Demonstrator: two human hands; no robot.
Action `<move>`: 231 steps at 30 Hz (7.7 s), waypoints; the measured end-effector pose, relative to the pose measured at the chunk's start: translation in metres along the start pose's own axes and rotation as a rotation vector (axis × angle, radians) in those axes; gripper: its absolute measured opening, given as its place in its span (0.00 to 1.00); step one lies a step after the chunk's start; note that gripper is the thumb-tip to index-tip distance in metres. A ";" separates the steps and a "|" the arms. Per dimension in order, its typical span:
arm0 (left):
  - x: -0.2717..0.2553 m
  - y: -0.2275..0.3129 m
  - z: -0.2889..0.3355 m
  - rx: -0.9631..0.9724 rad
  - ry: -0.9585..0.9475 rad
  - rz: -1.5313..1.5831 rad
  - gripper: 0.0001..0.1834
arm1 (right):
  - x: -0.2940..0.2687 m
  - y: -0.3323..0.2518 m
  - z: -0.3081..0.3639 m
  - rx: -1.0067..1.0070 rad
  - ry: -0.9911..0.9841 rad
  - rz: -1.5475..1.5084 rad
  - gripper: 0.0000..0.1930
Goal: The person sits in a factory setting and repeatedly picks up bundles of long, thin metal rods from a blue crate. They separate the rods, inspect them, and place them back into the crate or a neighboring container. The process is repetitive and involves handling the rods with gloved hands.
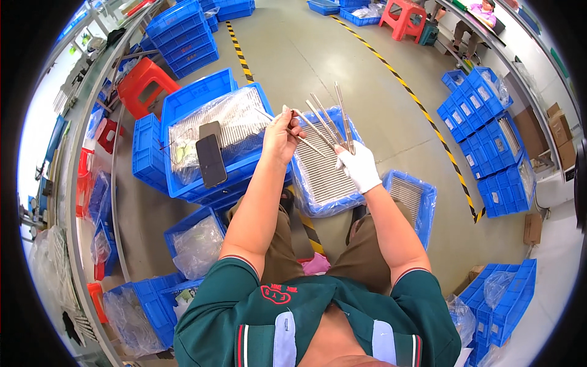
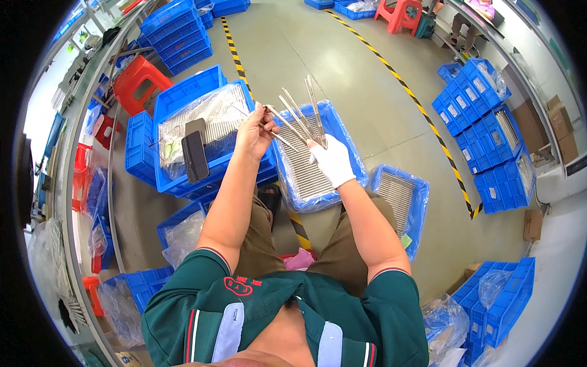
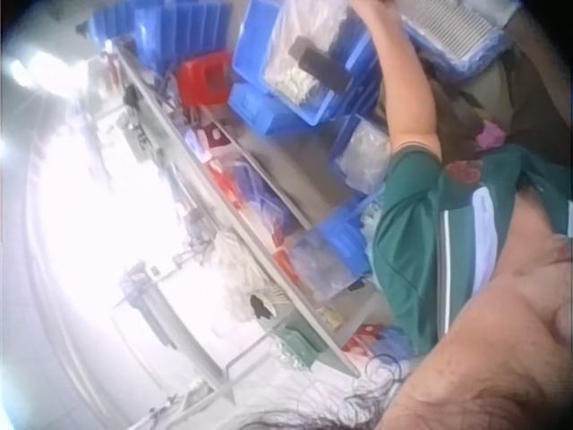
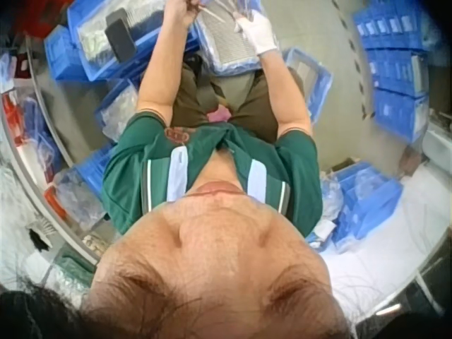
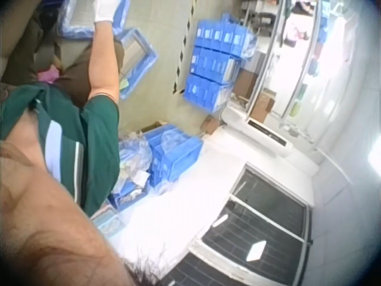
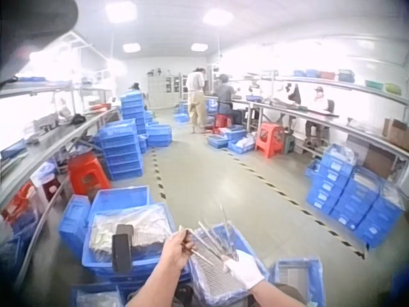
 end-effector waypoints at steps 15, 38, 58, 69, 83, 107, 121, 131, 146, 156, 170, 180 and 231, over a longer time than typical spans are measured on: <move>0.017 -0.057 0.015 -0.134 -0.041 -0.123 0.15 | 0.000 0.012 -0.011 0.000 0.083 -0.140 0.08; 0.020 -0.075 0.027 -0.034 -0.027 -0.414 0.12 | 0.007 0.025 -0.023 -0.062 0.235 -0.131 0.08; 0.028 -0.101 0.053 -0.528 -0.248 -0.504 0.11 | -0.022 0.026 -0.044 0.168 0.152 -0.613 0.06; 0.027 -0.087 0.066 -0.713 -0.427 -0.379 0.17 | -0.101 0.054 -0.072 0.144 0.400 -0.742 0.09; 0.029 -0.089 0.058 -0.680 -0.582 -0.063 0.17 | -0.003 0.012 -0.034 -0.038 -0.130 -0.275 0.11; 0.007 -0.011 -0.001 0.078 -0.022 0.048 0.16 | -0.009 -0.013 0.013 -0.095 0.023 0.130 0.11; 0.015 -0.057 0.017 -0.115 -0.055 -0.131 0.16 | -0.003 -0.002 0.005 -0.092 0.098 0.014 0.08; 0.017 -0.055 0.020 -0.066 -0.027 -0.297 0.13 | -0.001 0.012 -0.002 -0.091 0.127 -0.109 0.07; 0.025 -0.055 0.024 -0.069 -0.024 -0.162 0.12 | 0.010 0.011 -0.001 -0.006 -0.014 -0.428 0.04; 0.028 -0.077 0.034 -0.119 -0.080 -0.283 0.12 | 0.008 0.013 -0.004 0.009 0.052 -0.522 0.04; 0.027 -0.078 0.034 -0.145 -0.093 -0.584 0.12 | -0.025 0.027 -0.034 -0.020 0.264 -0.200 0.07; 0.026 -0.123 0.069 -0.684 -0.316 -0.554 0.12 | -0.054 0.025 -0.049 -0.012 0.345 -0.507 0.08; 0.010 -0.062 0.011 -0.217 -0.081 -0.113 0.16 | -0.005 0.002 0.005 0.014 0.014 -0.067 0.06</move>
Point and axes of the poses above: each hand's wrist, its own z-axis away from the middle knuckle, its own x-axis out of the palm, y = z × x, the point moved 5 cm from there along -z, towards the middle knuckle, and after that the axes turned 10 degrees about z, right-handed, at the moved point
